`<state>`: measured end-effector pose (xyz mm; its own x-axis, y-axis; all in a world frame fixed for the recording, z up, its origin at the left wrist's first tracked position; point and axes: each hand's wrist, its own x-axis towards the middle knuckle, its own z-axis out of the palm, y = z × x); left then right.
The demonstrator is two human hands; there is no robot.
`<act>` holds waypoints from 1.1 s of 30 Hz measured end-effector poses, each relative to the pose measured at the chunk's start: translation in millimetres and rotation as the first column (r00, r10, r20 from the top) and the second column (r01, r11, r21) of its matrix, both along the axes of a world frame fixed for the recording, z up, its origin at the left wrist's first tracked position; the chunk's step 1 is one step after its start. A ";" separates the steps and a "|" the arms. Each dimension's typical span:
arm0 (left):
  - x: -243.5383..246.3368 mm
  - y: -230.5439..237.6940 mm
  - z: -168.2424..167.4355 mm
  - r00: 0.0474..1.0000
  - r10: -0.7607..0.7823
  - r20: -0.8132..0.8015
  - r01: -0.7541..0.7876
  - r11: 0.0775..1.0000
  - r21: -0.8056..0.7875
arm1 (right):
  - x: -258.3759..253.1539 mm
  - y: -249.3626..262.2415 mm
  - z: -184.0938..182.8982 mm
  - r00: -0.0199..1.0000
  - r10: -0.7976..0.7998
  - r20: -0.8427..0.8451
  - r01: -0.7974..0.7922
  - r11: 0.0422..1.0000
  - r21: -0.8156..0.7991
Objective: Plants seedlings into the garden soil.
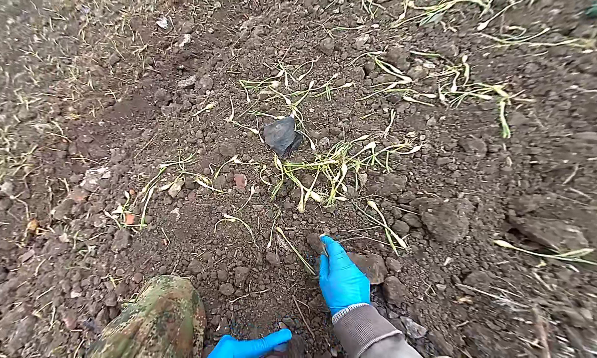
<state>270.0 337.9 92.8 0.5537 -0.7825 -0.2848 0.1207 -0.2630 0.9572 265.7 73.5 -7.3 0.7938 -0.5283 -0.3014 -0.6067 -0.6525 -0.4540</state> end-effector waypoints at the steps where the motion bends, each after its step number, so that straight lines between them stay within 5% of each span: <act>1: 6.4 -0.8 3.9 0.996 0.073 -0.046 -0.073 0.997 -0.007 | -15.5 5.9 -4.9 0.986 0.051 0.160 -0.045 0.998 -0.039; 4: 39.8 -2.8 31.4 0.984 0.111 -0.137 -0.113 0.994 -0.006 | -65.4 21.3 -19.8 0.921 0.137 0.364 -0.134 0.990 -0.033; 8: 57.4 -15.7 62.7 0.948 0.047 -0.314 -0.130 0.960 -0.247 | -120.7 25.0 -22.1 0.942 0.097 0.322 -0.126 0.990 0.070; 10: 46.2 -36.2 55.9 0.960 0.095 -0.264 -0.143 0.975 -0.169 | -129.4 20.3 -14.2 0.967 0.064 0.246 -0.093 0.990 0.108; 12: 32.4 -51.1 20.6 0.987 0.068 -0.148 -0.063 0.997 0.040 | -127.0 13.9 -2.0 0.976 0.065 0.209 -0.086 0.992 0.091; 15: 24.3 -53.3 -10.0 0.982 0.005 -0.191 0.032 0.981 0.190 | -115.1 13.6 3.9 0.963 0.116 0.243 -0.121 0.993 0.005; 18: 40.0 -53.5 19.6 0.982 0.018 -0.188 0.026 0.974 0.226 | -101.5 26.2 5.2 0.978 0.200 0.053 -0.205 0.973 0.110; 22: 48.5 -52.2 42.0 0.982 0.059 -0.181 -0.052 0.998 0.045 | -85.4 35.5 7.3 0.873 0.321 -0.368 -0.218 0.930 0.295; 26: 22.0 -49.9 -20.5 0.972 0.158 -0.176 -0.118 0.969 0.217 | -88.1 26.3 9.6 0.890 0.337 -0.308 -0.270 0.932 0.240; 29: 13.4 -40.7 -26.6 0.965 0.156 -0.209 -0.114 0.973 0.200 | -77.5 30.2 11.3 0.910 0.371 -0.187 -0.345 0.925 0.157; 33: 21.3 -28.6 2.2 0.975 0.156 -0.156 -0.120 0.969 0.215 | -50.2 57.9 3.2 0.678 0.598 -0.427 -0.521 0.801 0.294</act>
